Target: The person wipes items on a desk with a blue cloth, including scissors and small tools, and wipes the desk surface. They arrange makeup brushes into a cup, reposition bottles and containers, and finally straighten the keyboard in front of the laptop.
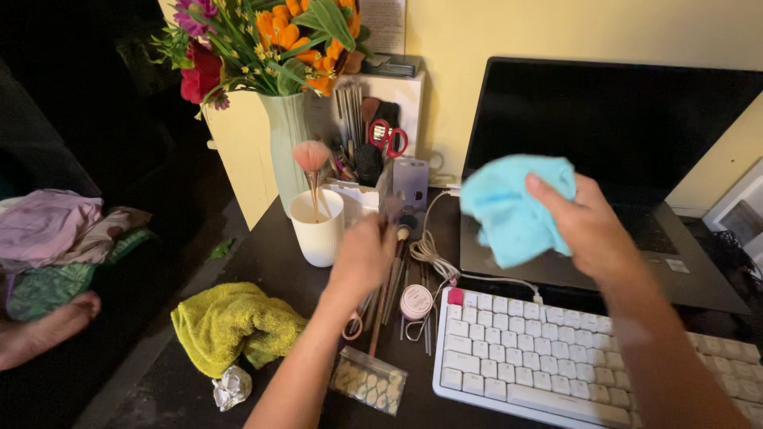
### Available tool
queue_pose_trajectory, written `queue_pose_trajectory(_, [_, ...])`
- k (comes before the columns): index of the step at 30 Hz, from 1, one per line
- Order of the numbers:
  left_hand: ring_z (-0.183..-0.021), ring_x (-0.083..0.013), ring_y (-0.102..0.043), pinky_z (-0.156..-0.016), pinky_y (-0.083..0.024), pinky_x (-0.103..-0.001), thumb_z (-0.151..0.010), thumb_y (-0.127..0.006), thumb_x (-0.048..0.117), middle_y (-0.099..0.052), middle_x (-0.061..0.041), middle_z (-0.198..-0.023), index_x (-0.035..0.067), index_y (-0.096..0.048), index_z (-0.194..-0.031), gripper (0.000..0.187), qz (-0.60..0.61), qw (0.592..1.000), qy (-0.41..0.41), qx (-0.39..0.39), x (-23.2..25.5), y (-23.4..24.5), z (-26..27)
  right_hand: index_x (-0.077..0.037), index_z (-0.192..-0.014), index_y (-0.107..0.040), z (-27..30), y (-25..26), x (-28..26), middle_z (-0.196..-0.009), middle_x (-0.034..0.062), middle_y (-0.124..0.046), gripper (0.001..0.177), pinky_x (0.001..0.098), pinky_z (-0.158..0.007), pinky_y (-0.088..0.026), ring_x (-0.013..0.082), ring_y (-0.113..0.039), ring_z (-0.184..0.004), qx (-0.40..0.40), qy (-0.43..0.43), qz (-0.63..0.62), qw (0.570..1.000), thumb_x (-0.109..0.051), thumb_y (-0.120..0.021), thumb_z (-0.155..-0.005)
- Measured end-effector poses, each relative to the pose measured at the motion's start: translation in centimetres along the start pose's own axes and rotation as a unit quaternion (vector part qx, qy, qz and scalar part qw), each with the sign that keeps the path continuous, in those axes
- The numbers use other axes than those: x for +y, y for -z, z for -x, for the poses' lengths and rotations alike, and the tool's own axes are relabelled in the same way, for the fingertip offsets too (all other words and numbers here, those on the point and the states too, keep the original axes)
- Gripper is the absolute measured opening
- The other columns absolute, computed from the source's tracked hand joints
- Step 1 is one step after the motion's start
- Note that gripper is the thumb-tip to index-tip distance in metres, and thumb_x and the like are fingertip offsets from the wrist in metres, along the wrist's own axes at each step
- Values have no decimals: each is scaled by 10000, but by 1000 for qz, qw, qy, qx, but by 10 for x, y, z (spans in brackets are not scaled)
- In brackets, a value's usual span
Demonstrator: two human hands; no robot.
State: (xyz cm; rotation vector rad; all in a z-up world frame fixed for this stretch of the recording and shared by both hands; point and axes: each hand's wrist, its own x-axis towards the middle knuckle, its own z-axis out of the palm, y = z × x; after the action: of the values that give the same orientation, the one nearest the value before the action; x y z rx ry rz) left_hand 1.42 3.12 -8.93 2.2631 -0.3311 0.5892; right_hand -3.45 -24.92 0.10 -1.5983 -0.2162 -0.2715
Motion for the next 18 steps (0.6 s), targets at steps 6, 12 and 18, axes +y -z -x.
queue_pose_trajectory(6, [-810, -105, -641, -729, -526, -273, -969, -654, 27, -692, -75, -934, -11, -638, -1100, 137, 544, 839, -14, 30, 46, 4, -2, -60, -1316, -575, 37, -93, 13, -1153, 94, -687, 533, 296, -891, -503, 217, -660, -1055, -77, 162, 204, 962, 27, -669, -799])
queue_pose_trajectory(12, [-796, -135, -667, -766, -562, -296, -1012, -615, 116, -698, -66, -926, 25, -627, -1033, 94, 694, 714, 88, -1, 21, 27, -1, -278, -1291, -751, 44, -105, 8, -938, 144, -661, 851, 294, -777, -497, 265, -673, -876, -150, 137, 290, 935, 216, -454, -664])
queue_pose_trajectory(18, [-848, -137, -679, -802, -586, -312, -983, -605, 156, -692, -56, -947, 76, -652, -1064, 124, 604, 778, 95, 148, 12, 58, -15, -237, -1210, -776, 37, -79, 2, -991, 90, -714, 821, 280, -779, -527, 204, -721, -917, -255, 130, 300, 910, 220, -424, -626])
